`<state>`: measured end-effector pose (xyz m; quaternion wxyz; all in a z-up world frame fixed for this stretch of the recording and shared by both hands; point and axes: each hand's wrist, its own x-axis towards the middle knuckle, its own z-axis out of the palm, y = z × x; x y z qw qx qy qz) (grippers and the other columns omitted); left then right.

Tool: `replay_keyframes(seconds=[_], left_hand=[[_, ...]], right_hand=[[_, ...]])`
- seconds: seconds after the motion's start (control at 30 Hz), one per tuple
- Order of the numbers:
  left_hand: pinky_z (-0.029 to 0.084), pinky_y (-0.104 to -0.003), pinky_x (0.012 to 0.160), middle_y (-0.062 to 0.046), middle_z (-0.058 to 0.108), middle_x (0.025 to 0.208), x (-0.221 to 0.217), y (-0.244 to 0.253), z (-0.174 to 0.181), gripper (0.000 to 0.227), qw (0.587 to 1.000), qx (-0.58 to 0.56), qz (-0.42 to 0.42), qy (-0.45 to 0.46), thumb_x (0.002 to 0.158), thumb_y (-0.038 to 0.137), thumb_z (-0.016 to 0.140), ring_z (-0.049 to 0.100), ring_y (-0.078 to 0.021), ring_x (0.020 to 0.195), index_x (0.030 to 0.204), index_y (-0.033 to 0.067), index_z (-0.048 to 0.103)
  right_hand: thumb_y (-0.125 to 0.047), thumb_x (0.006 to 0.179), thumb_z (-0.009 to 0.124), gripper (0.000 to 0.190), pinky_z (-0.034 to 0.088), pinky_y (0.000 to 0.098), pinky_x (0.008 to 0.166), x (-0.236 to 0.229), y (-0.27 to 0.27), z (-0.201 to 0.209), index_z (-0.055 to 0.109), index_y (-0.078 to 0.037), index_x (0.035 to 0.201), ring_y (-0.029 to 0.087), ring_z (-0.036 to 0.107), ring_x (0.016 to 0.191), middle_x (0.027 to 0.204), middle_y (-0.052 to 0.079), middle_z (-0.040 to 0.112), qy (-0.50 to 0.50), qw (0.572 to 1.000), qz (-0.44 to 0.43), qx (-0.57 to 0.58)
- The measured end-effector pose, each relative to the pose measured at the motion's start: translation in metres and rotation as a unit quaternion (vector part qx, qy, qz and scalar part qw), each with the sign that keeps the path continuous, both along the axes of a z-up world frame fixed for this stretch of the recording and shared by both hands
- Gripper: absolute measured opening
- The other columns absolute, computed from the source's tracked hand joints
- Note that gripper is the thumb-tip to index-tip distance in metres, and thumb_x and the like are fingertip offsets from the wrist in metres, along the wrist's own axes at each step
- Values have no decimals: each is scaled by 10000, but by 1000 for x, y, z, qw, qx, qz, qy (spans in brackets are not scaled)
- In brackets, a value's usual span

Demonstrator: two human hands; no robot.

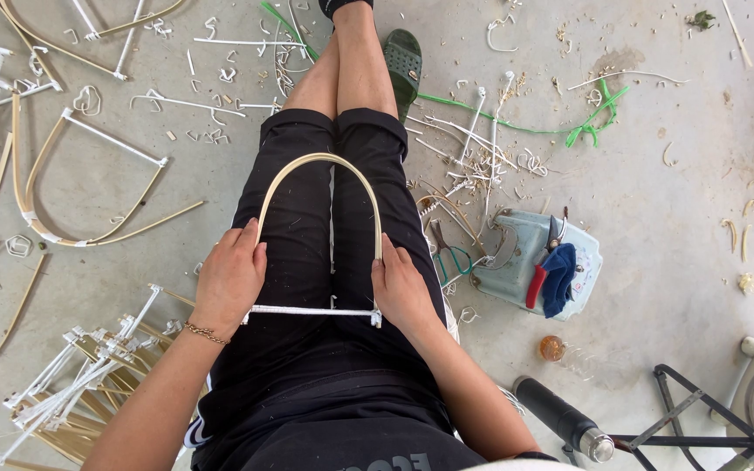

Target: The recorder is assembling and wrapping rattan or bamboo components for furniture manufacturing.

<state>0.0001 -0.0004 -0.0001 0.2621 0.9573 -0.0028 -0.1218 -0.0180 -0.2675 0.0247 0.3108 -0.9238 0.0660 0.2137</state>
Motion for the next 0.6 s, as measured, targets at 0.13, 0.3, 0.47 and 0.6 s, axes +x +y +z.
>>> replay_keyframes(seconds=[0.13, 0.3, 0.47, 0.6], left_hand=[[567, -415, 758, -157, 648, 1009, 0, 1, -2, 427, 1000, 0, 2, 12, 978, 177, 636, 675, -315, 860, 1356, -17, 602], [563, -417, 767, -155, 649, 1019, -1, 1, -3, 428, 1000, -13, 8, 10, 975, 175, 637, 671, -318, 876, 1356, -17, 603], [553, -430, 792, -166, 656, 1039, -3, 5, -7, 427, 999, -38, 15, -8, 962, 164, 644, 665, -339, 916, 1344, -23, 608], [552, -434, 806, -171, 664, 1058, -4, 6, -12, 416, 998, -59, 17, -23, 955, 152, 644, 667, -346, 935, 1331, -24, 615]], right_hand=[[-204, 1013, 487, 516, 552, 462, 755, 1, 1, 1, 426, -16, 1491, 375, 682, 863, 1067, 179, 622, 6, 1000, 3, -5], [-207, 1012, 478, 520, 551, 461, 757, 0, 1, -1, 422, -27, 1497, 372, 683, 866, 1085, 175, 624, 11, 1000, 2, -9], [-204, 1010, 477, 512, 546, 469, 773, -1, 1, -6, 435, -41, 1493, 378, 684, 889, 1113, 176, 630, 5, 1000, 5, -7], [-206, 1016, 473, 501, 544, 471, 786, -2, 2, -9, 446, -46, 1491, 382, 685, 904, 1124, 176, 637, 2, 1000, 3, -11]])
